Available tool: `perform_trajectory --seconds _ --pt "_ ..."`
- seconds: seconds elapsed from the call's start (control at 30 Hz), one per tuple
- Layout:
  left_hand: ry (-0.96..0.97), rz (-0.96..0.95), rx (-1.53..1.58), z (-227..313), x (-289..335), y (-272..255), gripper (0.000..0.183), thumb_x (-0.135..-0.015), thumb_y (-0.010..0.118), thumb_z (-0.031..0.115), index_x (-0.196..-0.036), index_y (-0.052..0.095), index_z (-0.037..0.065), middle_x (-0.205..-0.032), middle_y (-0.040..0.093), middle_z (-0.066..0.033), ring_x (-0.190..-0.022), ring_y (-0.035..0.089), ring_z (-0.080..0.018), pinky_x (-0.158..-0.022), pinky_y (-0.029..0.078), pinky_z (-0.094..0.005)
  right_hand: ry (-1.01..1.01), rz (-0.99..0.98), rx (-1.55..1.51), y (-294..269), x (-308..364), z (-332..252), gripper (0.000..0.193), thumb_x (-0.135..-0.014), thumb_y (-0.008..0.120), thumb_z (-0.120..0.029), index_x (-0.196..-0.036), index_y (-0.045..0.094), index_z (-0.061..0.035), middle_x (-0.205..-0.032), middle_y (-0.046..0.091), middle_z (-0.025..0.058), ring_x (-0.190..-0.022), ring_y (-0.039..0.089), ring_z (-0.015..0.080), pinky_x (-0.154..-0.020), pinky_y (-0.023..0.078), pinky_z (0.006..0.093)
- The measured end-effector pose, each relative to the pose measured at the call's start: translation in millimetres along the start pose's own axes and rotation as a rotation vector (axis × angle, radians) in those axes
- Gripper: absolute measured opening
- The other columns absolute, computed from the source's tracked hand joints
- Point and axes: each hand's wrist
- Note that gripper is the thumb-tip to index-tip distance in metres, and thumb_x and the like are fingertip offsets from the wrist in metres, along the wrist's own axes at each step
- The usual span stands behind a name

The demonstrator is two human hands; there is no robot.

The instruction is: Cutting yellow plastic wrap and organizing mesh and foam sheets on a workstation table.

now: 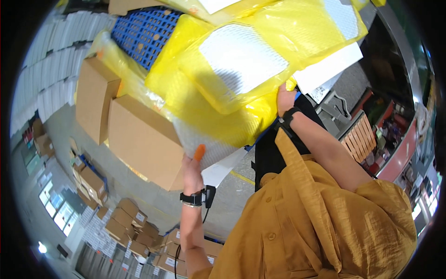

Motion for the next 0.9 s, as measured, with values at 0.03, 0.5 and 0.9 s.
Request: perform_trajectory --seconds 0.03,0.5,0.9 --pt "0.053 -0.03 0.068 -10 2 -2 0.039 -0.096 0.062 0.012 -0.132 0.052 -0.001 -0.119 0.064 -0.0099 -0.105 0.064 -0.0218 -0.091 0.053 -0.0365 0.011 -0.001 0.038 -2 -4 3 0.085 -0.091 0.064 -0.044 -0.146 0.026 0.0101 -0.137 0.051 0.0252 -0.124 0.052 0.0349 -0.105 0.041 0.038" --pt "0.189 0.045 0.032 17 8 38 0.038 -0.089 0.073 0.021 -0.117 0.065 -0.003 -0.107 0.069 -0.006 -0.095 0.064 -0.0147 -0.081 0.05 -0.0306 -1.33 -1.332 0.764 -23 192 -152 0.09 -0.064 0.086 -0.021 -0.138 0.042 0.0017 -0.126 0.051 0.0198 -0.114 0.05 0.0386 -0.098 0.042 0.0443" --pt "0.062 0.087 0.043 30 2 30 0.034 -0.092 0.066 0.039 -0.096 0.07 0.006 -0.088 0.07 -0.0037 -0.075 0.067 -0.0136 -0.062 0.051 -0.0313 -1.539 -1.117 0.924 49 224 -130 0.071 -0.062 0.071 -0.007 -0.13 0.054 -0.0016 -0.102 0.061 0.0159 -0.092 0.055 0.0355 -0.081 0.045 0.0436"
Point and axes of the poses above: each hand's wrist, its own x-axis away from the middle knuckle, its own y-axis out of the palm, z = x × y
